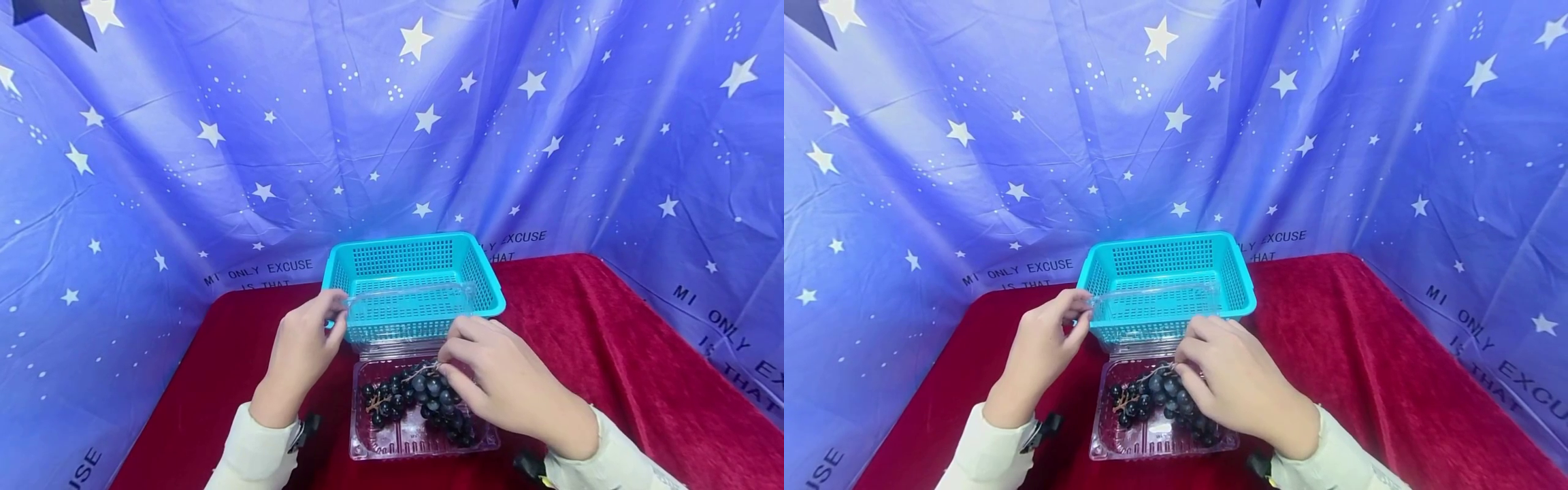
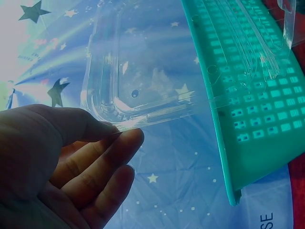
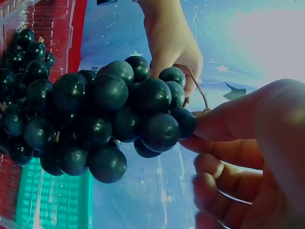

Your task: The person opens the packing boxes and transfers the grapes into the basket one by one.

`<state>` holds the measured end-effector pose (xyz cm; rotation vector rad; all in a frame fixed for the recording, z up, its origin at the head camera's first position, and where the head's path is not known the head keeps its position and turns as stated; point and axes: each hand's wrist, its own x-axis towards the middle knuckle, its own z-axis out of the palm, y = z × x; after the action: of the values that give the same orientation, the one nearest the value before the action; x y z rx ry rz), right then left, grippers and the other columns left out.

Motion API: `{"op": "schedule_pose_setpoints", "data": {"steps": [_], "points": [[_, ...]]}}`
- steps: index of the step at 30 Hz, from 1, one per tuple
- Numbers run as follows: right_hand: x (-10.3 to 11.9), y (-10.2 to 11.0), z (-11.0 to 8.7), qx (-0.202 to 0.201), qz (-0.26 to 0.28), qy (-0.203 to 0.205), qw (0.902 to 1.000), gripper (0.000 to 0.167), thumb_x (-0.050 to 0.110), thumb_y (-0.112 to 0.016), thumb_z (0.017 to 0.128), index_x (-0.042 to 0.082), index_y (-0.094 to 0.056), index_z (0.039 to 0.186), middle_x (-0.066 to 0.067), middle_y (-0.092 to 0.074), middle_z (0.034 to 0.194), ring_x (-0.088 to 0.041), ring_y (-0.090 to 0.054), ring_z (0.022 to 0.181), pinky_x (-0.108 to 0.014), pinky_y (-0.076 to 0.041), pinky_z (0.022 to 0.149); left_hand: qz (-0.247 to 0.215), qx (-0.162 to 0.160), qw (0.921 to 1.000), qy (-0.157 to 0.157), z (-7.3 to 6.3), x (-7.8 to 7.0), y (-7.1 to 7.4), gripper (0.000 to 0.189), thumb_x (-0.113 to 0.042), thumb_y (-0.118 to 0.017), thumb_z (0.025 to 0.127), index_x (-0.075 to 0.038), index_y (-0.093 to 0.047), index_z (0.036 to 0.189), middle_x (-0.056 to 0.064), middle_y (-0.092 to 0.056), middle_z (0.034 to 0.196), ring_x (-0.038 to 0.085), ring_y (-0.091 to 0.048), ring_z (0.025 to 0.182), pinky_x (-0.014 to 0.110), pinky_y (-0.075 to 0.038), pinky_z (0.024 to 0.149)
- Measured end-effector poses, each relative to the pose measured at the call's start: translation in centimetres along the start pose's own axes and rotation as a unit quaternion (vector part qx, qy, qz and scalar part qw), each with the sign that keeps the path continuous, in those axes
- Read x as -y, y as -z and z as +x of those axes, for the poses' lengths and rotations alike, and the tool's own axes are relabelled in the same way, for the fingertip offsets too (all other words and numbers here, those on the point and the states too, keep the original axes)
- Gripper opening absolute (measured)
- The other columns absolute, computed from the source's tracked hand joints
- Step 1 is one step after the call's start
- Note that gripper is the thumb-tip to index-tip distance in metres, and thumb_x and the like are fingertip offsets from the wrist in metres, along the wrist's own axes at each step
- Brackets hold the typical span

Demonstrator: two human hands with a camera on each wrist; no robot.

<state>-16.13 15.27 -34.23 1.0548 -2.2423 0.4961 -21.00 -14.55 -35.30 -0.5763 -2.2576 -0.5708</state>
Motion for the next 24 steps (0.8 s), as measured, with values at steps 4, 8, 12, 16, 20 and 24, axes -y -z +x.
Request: {"op": "schedule_pose_setpoints", "data": {"steps": [4, 8, 12, 16, 20, 24], "points": [[-0.06, 0.26, -0.01, -0.001, 0.004, -0.005, 1.0000, 0.012, 0.018, -0.077, 0.085, 0.028, -0.071, 0.084, 0.016, -0.049, 0.085, 0.001, -0.042, 0.072, -0.021, -0.043, 0.064, 0.000, 0.003, 1.0000, 0.002, -0.01, -0.07, 0.01, 0.023, -0.005, -0.075, 0.091, -0.010, -0.070, 0.112, 0.004, -0.078, 0.097, 0.013, -0.077, 0.083, 0.025, -0.063, 0.069], [-0.12, 0.40, 0.01, -0.007, 0.002, -0.003, 1.0000, 0.013, 0.017, -0.077, 0.085, 0.028, -0.070, 0.085, 0.016, -0.049, 0.085, 0.000, -0.042, 0.072, -0.020, -0.042, 0.063, -0.002, 0.003, 1.0000, 0.000, 0.00, -0.03, -0.01, 0.022, -0.005, -0.075, 0.091, -0.010, -0.070, 0.112, 0.005, -0.078, 0.097, 0.013, -0.077, 0.083, 0.025, -0.063, 0.069], [-0.18, 0.51, 0.01, -0.009, 0.002, -0.003, 1.0000, 0.013, 0.017, -0.077, 0.085, 0.029, -0.070, 0.085, 0.017, -0.050, 0.085, 0.000, -0.042, 0.071, -0.020, -0.042, 0.063, -0.002, 0.002, 1.0000, -0.001, 0.02, 0.04, -0.05, 0.022, -0.005, -0.075, 0.091, -0.010, -0.070, 0.112, 0.004, -0.078, 0.096, 0.013, -0.077, 0.083, 0.025, -0.063, 0.069], [-0.22, 0.65, -0.02, -0.011, 0.002, -0.007, 0.9999, 0.014, 0.017, -0.077, 0.084, 0.029, -0.070, 0.085, 0.017, -0.051, 0.086, 0.000, -0.043, 0.072, -0.020, -0.043, 0.064, -0.003, 0.004, 1.0000, 0.000, 0.02, 0.01, -0.05, 0.022, -0.005, -0.075, 0.091, -0.010, -0.070, 0.112, 0.004, -0.078, 0.096, 0.013, -0.077, 0.082, 0.025, -0.063, 0.068], [-0.31, 0.78, -0.12, -0.007, 0.004, -0.015, 0.9999, 0.013, 0.017, -0.076, 0.085, 0.029, -0.070, 0.086, 0.017, -0.052, 0.087, 0.000, -0.044, 0.072, -0.021, -0.044, 0.065, -0.002, 0.005, 1.0000, 0.002, 0.01, -0.06, -0.03, 0.022, -0.005, -0.075, 0.091, -0.010, -0.070, 0.112, 0.004, -0.078, 0.097, 0.013, -0.077, 0.083, 0.025, -0.063, 0.069], [-0.35, 0.91, -0.16, -0.002, 0.003, -0.023, 0.9997, 0.010, 0.019, -0.075, 0.086, 0.028, -0.071, 0.086, 0.017, -0.053, 0.088, 0.000, -0.046, 0.074, -0.022, -0.046, 0.066, -0.001, 0.004, 1.0000, 0.002, -0.02, -0.04, -0.05, 0.023, -0.005, -0.075, 0.091, -0.009, -0.070, 0.112, 0.005, -0.078, 0.097, 0.014, -0.077, 0.083, 0.025, -0.063, 0.068]]}}
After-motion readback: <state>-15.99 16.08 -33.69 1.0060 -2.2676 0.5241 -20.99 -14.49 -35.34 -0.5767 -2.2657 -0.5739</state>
